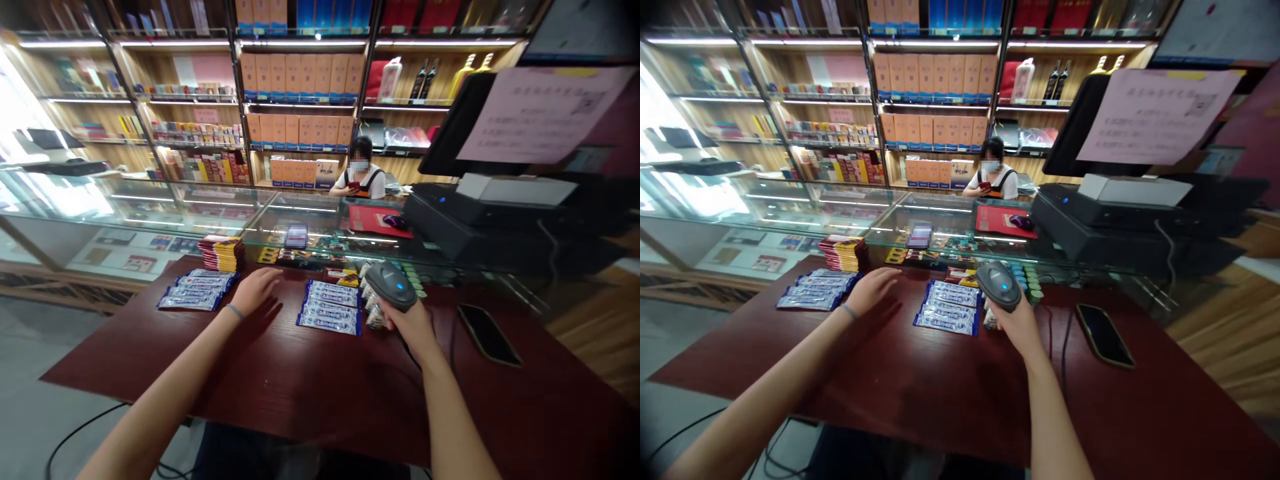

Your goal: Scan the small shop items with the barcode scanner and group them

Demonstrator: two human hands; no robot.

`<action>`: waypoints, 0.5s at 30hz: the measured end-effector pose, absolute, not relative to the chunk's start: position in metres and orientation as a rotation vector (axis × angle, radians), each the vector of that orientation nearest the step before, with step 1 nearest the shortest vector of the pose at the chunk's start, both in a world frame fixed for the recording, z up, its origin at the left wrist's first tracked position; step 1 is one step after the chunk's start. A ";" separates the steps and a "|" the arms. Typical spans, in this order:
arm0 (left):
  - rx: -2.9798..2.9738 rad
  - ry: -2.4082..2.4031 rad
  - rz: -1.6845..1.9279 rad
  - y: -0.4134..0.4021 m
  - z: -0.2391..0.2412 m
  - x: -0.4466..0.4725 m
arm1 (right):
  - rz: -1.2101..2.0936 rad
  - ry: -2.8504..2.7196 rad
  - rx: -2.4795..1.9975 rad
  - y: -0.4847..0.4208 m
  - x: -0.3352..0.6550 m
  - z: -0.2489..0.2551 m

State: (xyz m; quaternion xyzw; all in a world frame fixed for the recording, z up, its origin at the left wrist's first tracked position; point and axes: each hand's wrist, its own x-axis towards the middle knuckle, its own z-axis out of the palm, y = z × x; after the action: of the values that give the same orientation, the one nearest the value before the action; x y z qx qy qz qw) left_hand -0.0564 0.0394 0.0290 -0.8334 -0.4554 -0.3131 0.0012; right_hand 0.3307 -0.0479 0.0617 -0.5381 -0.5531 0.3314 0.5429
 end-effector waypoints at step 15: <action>-2.882 -1.222 -0.862 0.064 0.006 0.090 | 0.796 -1.235 -1.237 -0.052 0.332 0.073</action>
State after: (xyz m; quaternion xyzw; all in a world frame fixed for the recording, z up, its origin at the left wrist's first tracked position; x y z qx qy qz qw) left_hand 0.0900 0.0644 0.0056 -0.8863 -0.3760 -0.2651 -0.0526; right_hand 0.3315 -0.0520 0.0732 -0.5278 -0.5270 0.3396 0.5731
